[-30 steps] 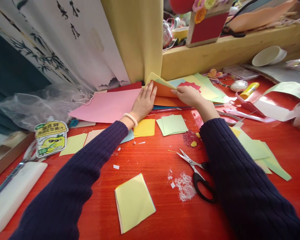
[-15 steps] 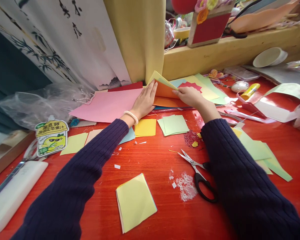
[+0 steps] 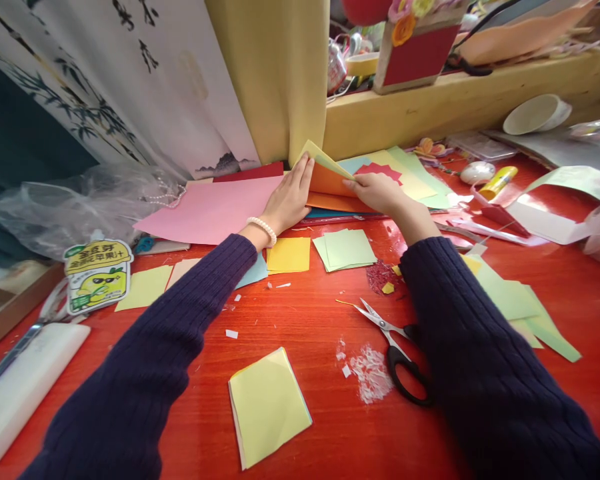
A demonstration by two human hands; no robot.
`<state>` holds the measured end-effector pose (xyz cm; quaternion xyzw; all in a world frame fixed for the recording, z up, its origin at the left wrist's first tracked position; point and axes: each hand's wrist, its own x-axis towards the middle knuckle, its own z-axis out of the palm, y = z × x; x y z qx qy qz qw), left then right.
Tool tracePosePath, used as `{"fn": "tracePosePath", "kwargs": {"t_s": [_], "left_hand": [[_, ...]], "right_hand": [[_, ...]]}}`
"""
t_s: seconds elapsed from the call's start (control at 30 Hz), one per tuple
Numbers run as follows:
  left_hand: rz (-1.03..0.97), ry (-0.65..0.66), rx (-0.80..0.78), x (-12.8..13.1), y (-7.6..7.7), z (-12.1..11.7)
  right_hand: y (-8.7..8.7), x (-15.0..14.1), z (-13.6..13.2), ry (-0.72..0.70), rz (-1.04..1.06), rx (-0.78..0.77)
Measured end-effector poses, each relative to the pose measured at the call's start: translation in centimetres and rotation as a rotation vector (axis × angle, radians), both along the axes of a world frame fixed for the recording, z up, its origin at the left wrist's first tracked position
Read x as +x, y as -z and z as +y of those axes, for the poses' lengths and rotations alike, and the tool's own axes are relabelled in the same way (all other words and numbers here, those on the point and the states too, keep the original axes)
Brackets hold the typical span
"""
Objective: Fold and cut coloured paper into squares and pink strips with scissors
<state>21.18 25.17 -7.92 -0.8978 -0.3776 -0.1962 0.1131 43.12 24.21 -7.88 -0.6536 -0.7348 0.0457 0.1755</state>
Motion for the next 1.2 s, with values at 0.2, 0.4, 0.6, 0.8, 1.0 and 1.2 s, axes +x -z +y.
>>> {"fn": "tracePosePath", "kwargs": {"t_s": [0.2,0.4,0.6,0.8,1.0,1.2], "left_hand": [[0.004,-0.009,0.013,-0.24,0.18,-0.37],[-0.011,0.008,0.004,-0.60,0.41,-0.66],[-0.013,0.020,0.001,-0.64,0.79,-0.62],[-0.023,-0.018,0.026,-0.38,0.37,-0.95],[-0.010,-0.044,0.043,-0.42,0.17,-0.94],[-0.027,-0.030,0.039,-0.49,0.36,-0.87]], "right_hand": [[0.12,0.07,0.15,-0.007,-0.006,0.006],[0.13,0.11,0.06,-0.015,0.000,0.006],[-0.06,0.02,-0.08,-0.006,0.006,-0.004],[-0.12,-0.07,-0.21,0.000,0.019,-0.010],[0.11,0.06,0.03,0.010,0.022,-0.005],[0.22,0.14,0.13,0.013,0.033,-0.004]]}}
